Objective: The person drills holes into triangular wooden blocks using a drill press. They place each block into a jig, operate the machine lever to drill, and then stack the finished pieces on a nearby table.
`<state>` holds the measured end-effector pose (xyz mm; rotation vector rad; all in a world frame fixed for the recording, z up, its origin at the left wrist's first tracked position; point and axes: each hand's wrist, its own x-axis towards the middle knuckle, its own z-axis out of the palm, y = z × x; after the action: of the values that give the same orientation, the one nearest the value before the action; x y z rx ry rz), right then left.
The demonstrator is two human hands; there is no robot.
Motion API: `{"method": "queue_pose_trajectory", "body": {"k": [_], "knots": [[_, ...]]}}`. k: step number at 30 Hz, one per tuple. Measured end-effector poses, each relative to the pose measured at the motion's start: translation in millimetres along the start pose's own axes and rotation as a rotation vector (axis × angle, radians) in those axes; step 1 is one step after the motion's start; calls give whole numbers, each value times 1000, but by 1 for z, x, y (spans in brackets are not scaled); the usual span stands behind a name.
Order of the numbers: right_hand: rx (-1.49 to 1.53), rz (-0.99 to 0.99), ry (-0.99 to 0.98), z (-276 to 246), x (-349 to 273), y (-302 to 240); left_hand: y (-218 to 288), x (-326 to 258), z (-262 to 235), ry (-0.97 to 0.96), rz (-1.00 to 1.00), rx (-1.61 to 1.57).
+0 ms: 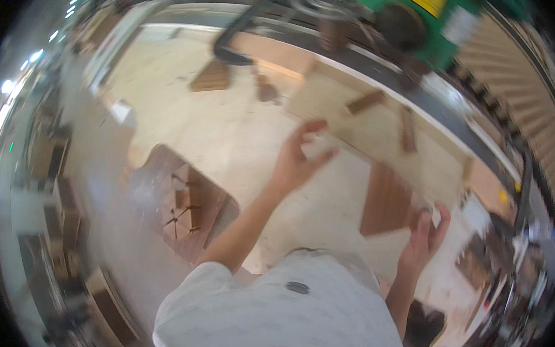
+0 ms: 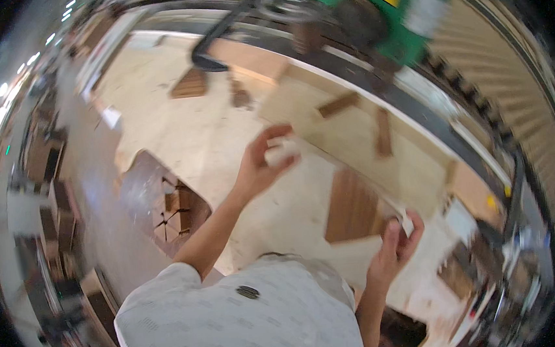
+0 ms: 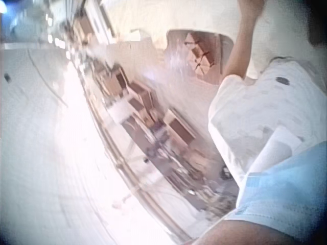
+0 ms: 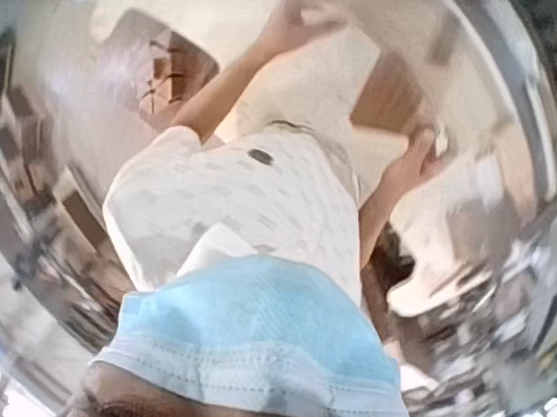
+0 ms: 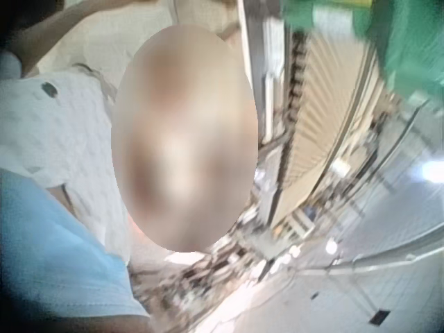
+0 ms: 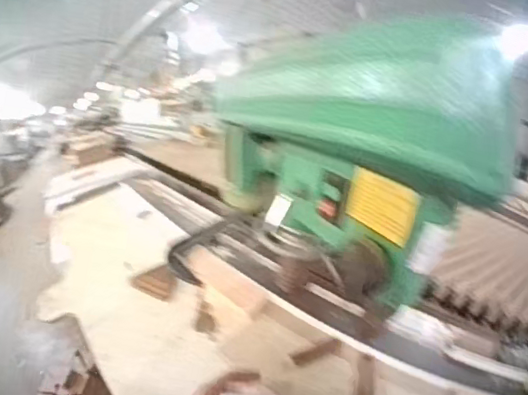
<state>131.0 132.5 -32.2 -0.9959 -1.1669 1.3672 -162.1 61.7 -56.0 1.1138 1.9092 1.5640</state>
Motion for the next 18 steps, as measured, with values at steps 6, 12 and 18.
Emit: {"method": "queue_pose_trajectory", "body": {"k": [6, 12, 18], "knots": [[-205, 120, -99, -5, 3, 39, -117, 117, -150, 794, -34, 802], [-251, 88, -294, 4, 9, 42, -132, 133, -220, 601, -399, 959], [-241, 155, -305, 1, 9, 49, -100, 86, -209, 430, -480, 873]]}}
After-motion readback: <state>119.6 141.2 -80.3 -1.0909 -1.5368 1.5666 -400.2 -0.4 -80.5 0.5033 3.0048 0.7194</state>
